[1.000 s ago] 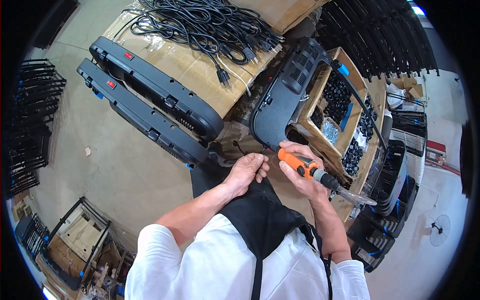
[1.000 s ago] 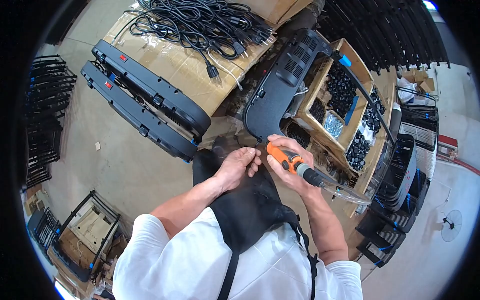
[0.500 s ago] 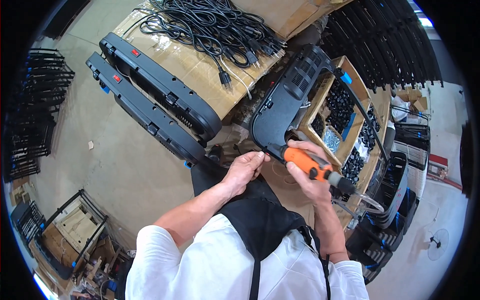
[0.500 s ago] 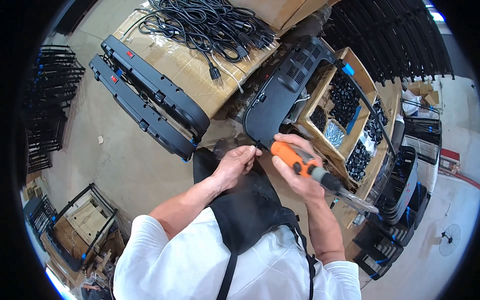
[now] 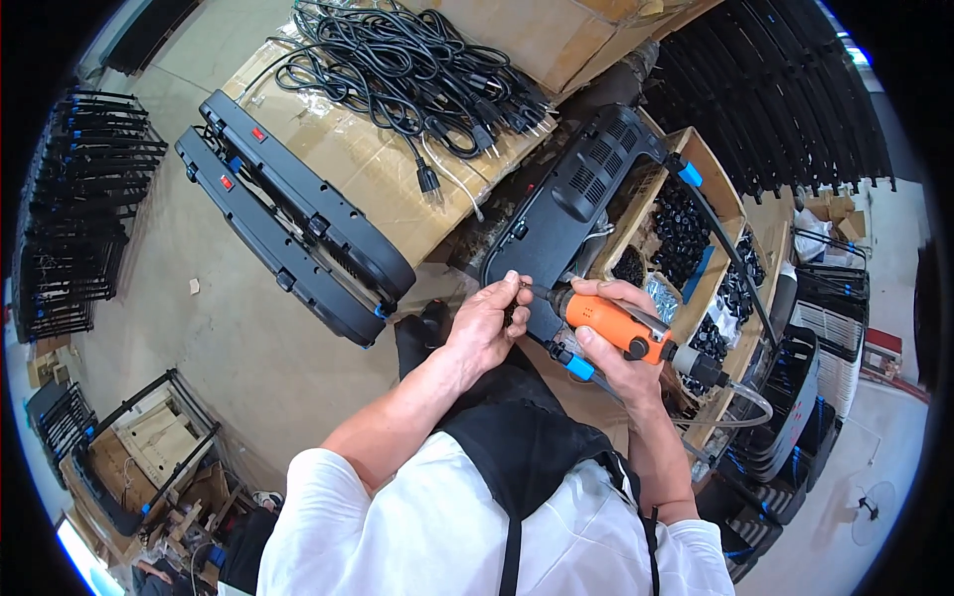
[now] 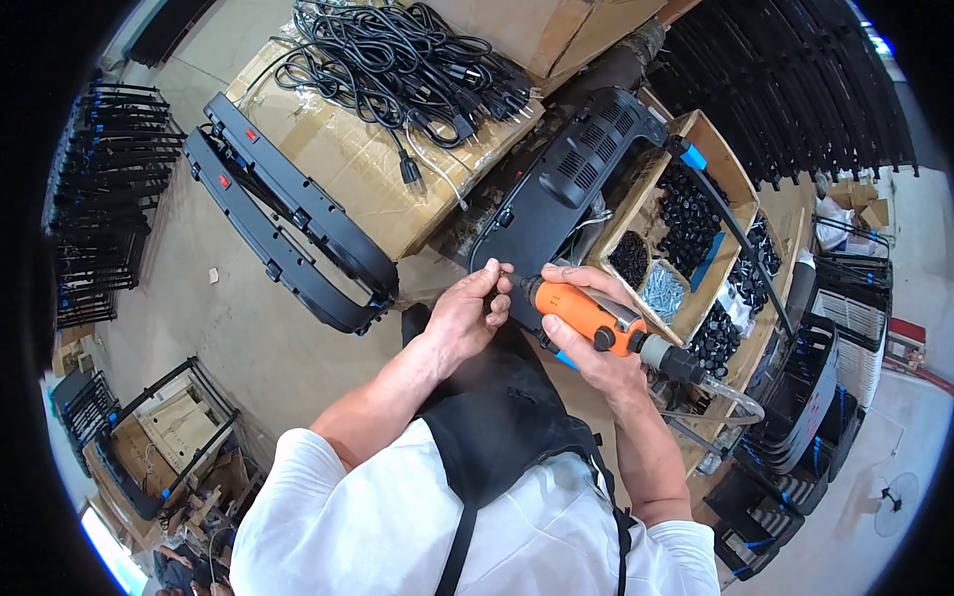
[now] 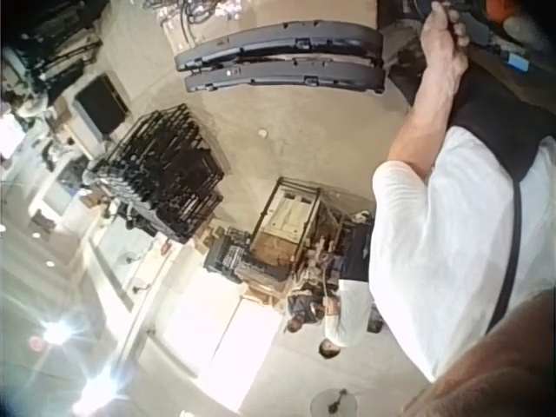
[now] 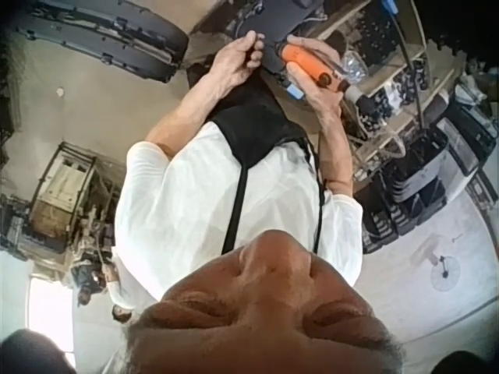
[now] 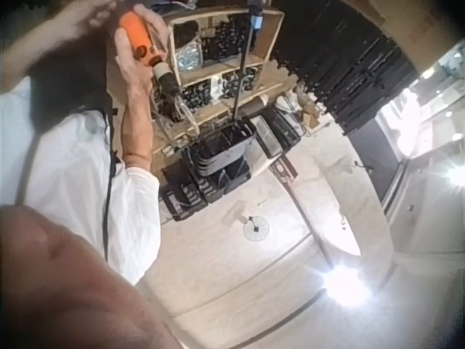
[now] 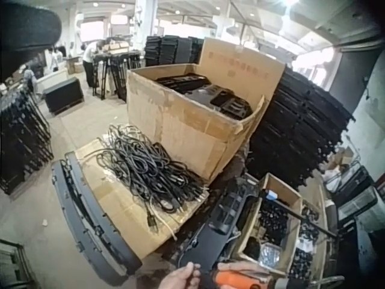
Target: Assemble plastic and metal components using screws and an electric screwdriver.
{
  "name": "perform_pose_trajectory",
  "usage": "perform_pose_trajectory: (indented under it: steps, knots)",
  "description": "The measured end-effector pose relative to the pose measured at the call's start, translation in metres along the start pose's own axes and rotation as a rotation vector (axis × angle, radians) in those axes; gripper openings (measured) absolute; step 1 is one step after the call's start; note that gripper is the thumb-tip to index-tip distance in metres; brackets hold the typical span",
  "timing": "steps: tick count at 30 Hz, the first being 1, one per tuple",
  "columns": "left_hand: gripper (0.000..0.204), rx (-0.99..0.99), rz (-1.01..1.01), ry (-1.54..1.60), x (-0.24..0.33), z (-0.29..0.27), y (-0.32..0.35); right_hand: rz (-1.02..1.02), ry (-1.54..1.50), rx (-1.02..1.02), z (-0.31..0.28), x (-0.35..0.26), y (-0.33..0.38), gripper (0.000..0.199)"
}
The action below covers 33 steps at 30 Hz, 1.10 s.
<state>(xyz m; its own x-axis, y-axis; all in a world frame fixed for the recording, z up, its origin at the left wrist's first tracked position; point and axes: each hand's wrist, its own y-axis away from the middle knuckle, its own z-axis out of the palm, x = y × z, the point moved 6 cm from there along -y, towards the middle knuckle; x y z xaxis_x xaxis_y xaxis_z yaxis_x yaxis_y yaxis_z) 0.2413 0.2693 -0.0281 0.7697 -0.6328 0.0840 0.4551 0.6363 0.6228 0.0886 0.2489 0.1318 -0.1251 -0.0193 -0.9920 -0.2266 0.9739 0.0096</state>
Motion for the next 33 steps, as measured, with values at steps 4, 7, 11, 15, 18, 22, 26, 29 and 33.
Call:
perform_pose_trajectory:
  steps: [4,7,11,15,18,22,26,29,33]
  knots:
    - [0.025,0.021,-0.014,0.176,0.0,0.0,-0.006,0.0,-0.018,-0.04,-0.001,0.003,-0.014,0.053]
    - [0.024,-0.003,-0.034,0.167,0.003,0.001,-0.009,0.015,-0.015,-0.047,0.0,0.0,-0.022,0.053]
    - [0.022,0.024,-0.084,0.203,0.005,-0.001,-0.011,0.113,0.042,-0.064,0.004,-0.001,-0.029,0.05]
    - [0.023,-0.029,-0.075,0.278,0.007,-0.001,-0.012,0.101,0.091,-0.073,0.01,-0.001,-0.035,0.049]
    - [0.027,-0.034,-0.081,0.274,0.008,-0.005,-0.011,0.077,0.048,-0.051,0.013,0.0,-0.039,0.049]
    - [0.031,-0.091,-0.114,0.302,0.009,0.001,-0.014,0.064,0.099,-0.065,0.02,0.001,-0.043,0.049]
    - [0.035,-0.051,-0.048,0.267,0.014,0.005,-0.019,0.061,0.193,-0.042,0.026,0.01,-0.054,0.048]
    - [0.036,0.052,-0.07,0.079,0.009,-0.003,-0.009,0.043,0.238,-0.035,0.033,0.016,-0.063,0.046]
    - [0.032,-0.041,-0.079,-0.056,0.003,-0.008,0.003,0.095,0.299,-0.055,0.043,0.023,-0.07,0.044]
